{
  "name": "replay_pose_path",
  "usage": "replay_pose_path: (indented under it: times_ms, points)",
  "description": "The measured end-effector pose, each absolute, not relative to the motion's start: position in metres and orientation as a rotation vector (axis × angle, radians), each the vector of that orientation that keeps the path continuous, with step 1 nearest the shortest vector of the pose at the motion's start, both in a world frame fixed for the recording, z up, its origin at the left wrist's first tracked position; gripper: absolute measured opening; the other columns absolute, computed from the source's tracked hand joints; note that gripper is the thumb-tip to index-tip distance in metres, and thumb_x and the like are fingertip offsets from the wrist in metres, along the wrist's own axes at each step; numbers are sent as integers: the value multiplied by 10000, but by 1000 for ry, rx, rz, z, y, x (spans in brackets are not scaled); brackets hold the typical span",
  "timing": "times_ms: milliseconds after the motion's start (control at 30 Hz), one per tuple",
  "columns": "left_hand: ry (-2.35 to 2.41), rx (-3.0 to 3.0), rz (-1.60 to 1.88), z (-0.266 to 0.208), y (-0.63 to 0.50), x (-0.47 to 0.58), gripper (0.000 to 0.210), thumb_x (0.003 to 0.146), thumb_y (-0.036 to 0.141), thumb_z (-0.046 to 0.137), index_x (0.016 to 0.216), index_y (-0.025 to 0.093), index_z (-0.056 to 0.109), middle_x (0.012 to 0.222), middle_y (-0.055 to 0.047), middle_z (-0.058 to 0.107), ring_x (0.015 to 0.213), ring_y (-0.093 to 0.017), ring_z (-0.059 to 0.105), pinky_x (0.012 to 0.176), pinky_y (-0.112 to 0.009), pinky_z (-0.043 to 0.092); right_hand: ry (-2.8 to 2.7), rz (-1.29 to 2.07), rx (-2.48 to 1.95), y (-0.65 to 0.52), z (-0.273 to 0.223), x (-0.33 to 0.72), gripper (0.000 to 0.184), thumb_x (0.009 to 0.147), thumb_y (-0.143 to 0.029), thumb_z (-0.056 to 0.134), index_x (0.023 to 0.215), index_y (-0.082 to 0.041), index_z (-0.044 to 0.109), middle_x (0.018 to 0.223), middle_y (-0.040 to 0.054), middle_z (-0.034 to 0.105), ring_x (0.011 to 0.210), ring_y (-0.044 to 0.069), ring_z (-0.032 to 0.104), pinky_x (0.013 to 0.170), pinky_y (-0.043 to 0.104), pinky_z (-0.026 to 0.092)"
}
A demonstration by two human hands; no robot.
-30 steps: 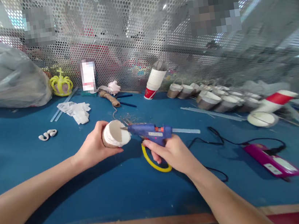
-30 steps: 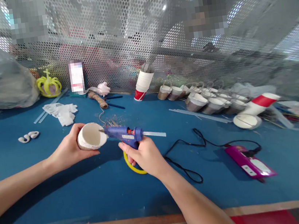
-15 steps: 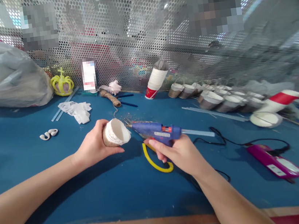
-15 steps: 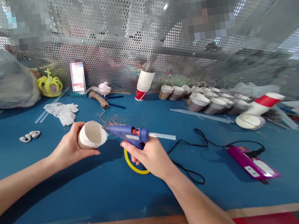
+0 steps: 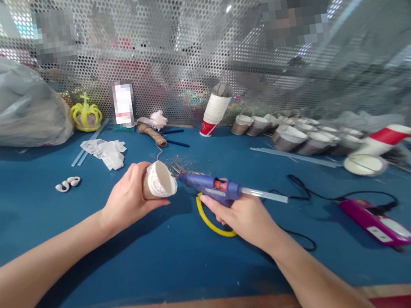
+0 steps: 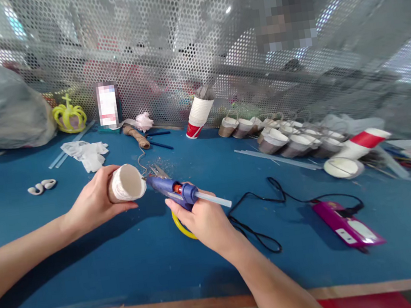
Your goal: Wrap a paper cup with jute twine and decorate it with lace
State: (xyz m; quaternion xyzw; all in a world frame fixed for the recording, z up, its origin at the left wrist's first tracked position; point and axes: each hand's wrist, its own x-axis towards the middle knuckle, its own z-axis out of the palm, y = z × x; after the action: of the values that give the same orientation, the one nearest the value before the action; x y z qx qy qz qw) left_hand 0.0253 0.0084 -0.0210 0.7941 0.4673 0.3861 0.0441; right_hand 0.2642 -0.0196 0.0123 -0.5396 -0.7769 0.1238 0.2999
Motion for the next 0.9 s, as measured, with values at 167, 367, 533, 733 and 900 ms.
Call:
replay_pose_path:
  times_ms: [167,367,533,733,900]
  points:
    - [1435,2428,1172,-21,8,25,673,633,531,703,1125,184,402,1014,-94,571,897,-254,605,738,-384,516,-2085,239,-1414,-19,11,264,295,826,-423,530,637,-208,602,488,15,610,549,201,639,526,277,486]
    - [1448,2443,1170,-20,7,25,660,637,509,709,1127,190,404,1015,-87,567,907,-253,604,742,-380,515,-2077,241,-1422,-20,11,264,285,825,-427,535,661,-204,604,488,7,608,533,193,634,525,273,482]
    - [1497,2458,1155,-19,6,25,656,639,505,708,1135,202,403,1023,-79,568,921,-249,603,754,-372,514,-2063,307,-1443,-21,13,264,284,822,-446,537,677,-211,605,477,4,596,526,198,630,509,278,472]
    - [1551,2472,1124,-17,5,25,644,643,493,712,1130,208,400,1036,-84,572,938,-260,603,751,-378,518,-2077,301,-1465,-22,14,264,278,823,-460,528,703,-225,615,463,8,591,509,207,623,473,291,458]
    - [1578,2475,1117,-16,5,26,640,637,477,723,1124,207,407,1032,-84,575,941,-265,607,746,-376,520,-2088,293,-1466,-21,14,264,264,816,-452,538,708,-224,614,481,13,605,529,212,632,489,292,460]
